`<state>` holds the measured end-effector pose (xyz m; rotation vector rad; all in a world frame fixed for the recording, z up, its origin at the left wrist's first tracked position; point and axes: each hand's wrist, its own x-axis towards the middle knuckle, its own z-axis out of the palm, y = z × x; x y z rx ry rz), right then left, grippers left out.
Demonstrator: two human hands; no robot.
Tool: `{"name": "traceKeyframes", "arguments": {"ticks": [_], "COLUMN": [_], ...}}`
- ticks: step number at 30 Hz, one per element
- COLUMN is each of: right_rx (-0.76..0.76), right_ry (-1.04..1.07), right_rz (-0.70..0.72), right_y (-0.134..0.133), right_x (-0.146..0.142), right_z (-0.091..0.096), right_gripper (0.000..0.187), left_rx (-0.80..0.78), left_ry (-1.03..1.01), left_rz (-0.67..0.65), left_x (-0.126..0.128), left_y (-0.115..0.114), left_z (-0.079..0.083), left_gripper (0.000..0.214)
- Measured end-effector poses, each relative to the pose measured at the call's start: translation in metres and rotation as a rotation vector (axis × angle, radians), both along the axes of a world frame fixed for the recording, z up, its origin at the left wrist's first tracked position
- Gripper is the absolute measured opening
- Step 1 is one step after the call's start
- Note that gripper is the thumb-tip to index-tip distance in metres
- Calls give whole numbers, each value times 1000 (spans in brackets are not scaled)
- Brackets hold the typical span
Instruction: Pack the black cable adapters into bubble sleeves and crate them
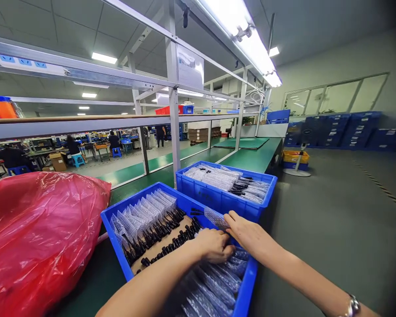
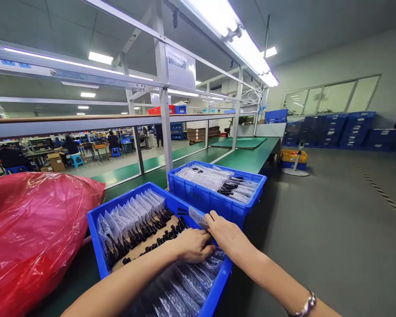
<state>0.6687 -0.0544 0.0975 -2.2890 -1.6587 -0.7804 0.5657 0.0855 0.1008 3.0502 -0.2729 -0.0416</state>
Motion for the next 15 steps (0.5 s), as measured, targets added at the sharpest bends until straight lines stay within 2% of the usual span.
{"name": "traceKeyframes", "arguments": {"ticks": [3, 8, 12, 15], "right_rx": [-66, -140, -152, -128], "right_ry": [-13, 41, 93, 150], "right_rz": [3, 56, 123, 196], "right_y": [5, 12, 15, 12], "right_x": [9, 24, 36, 44], "right_z": [-8, -19, -25, -28], "right_gripper": [32, 26, 26, 25], "left_rx": [-15, -25, -16, -3], "left_ry": [80, 168, 211, 201], "left_rz": [-9, -29, -41, -13], "left_x": [3, 1, -1, -16], "left_y": [-2, -2, -3, -6], "left_z": [7, 14, 15, 20], "left_gripper": [48, 51, 51, 55]}}
